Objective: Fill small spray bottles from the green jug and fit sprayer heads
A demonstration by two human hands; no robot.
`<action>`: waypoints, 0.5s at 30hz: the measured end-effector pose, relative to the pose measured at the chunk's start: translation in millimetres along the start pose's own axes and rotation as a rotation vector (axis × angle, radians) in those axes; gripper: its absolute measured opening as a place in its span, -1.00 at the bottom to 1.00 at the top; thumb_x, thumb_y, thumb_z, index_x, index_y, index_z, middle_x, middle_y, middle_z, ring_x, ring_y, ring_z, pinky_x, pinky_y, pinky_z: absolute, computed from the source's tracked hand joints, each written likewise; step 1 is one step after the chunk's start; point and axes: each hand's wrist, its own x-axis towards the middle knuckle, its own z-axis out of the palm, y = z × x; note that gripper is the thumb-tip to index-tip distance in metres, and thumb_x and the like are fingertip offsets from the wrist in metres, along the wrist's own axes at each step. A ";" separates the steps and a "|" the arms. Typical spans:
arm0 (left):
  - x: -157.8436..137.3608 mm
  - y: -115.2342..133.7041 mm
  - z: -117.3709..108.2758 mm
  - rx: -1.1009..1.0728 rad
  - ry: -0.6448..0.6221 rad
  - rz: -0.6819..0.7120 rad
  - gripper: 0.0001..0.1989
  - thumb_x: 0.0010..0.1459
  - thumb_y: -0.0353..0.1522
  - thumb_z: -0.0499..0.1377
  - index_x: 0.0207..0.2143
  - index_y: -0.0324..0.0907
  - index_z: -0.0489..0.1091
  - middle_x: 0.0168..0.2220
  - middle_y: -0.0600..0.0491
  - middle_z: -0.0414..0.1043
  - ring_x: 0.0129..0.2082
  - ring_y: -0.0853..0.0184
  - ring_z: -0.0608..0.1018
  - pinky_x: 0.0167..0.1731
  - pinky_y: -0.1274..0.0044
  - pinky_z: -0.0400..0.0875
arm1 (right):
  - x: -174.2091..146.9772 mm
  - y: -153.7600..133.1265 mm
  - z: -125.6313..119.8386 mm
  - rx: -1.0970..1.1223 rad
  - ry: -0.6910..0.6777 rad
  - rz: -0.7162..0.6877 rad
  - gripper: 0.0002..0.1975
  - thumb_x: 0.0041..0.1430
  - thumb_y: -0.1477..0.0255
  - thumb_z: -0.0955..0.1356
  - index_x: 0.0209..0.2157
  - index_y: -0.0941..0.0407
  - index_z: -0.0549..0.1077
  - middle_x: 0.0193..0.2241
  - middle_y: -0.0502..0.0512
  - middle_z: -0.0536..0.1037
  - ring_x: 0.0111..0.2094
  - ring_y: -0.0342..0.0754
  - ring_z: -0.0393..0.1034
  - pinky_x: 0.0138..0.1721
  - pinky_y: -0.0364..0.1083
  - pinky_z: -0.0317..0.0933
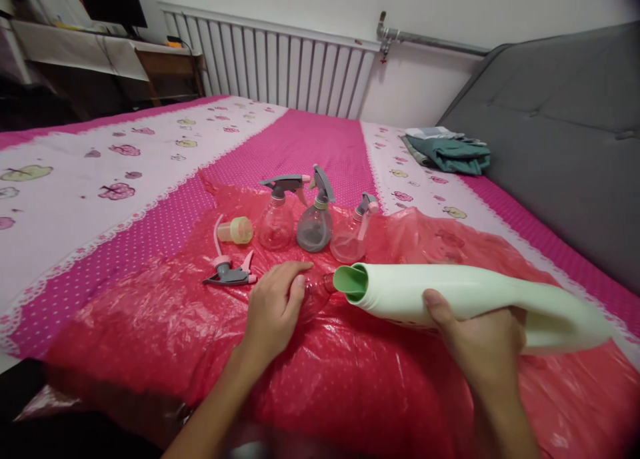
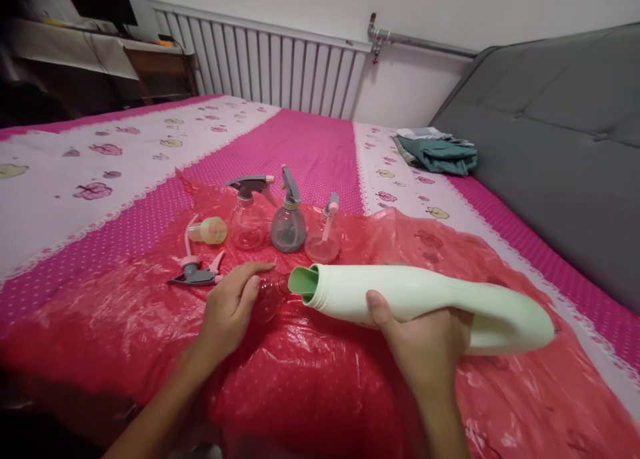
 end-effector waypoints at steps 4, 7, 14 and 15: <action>0.4 -1.3 0.0 -0.008 0.001 -0.003 -0.54 0.48 -0.17 -0.06 0.00 -0.13 0.60 -0.05 -0.06 0.72 -0.01 0.08 0.71 -0.03 0.29 0.51 | -0.1 9.7 6.2 -0.035 0.042 -0.043 -0.26 0.03 -0.20 0.33 -0.16 0.20 0.63 -0.21 0.44 0.69 0.09 0.56 0.48 0.22 0.40 0.23; 0.6 -1.8 0.2 -0.007 0.012 -0.002 -0.54 0.47 -0.16 -0.06 -0.02 -0.12 0.61 -0.06 -0.06 0.72 -0.02 0.07 0.71 -0.03 0.28 0.50 | 1.3 18.2 9.5 -0.062 0.052 -0.058 -0.27 0.07 -0.20 0.33 -0.17 0.22 0.63 -0.24 0.47 0.66 0.05 0.56 0.47 0.14 0.39 0.27; 1.2 -1.6 -0.7 0.001 0.015 -0.007 -0.53 0.47 -0.14 -0.06 -0.03 -0.11 0.62 -0.06 -0.07 0.73 -0.03 0.07 0.72 -0.03 0.28 0.52 | -2.9 13.5 15.7 -0.093 0.145 -0.104 -0.21 0.10 -0.24 0.29 -0.18 0.24 0.65 -0.27 0.45 0.67 0.01 0.54 0.48 0.15 0.36 0.26; 1.2 -2.0 -0.9 0.005 0.015 -0.007 -0.53 0.47 -0.14 -0.06 -0.03 -0.12 0.62 -0.06 -0.06 0.73 -0.03 0.07 0.72 -0.03 0.28 0.52 | -3.5 11.8 16.3 -0.093 0.152 -0.108 -0.21 0.10 -0.25 0.29 -0.19 0.23 0.65 -0.28 0.44 0.67 0.00 0.53 0.48 0.14 0.36 0.27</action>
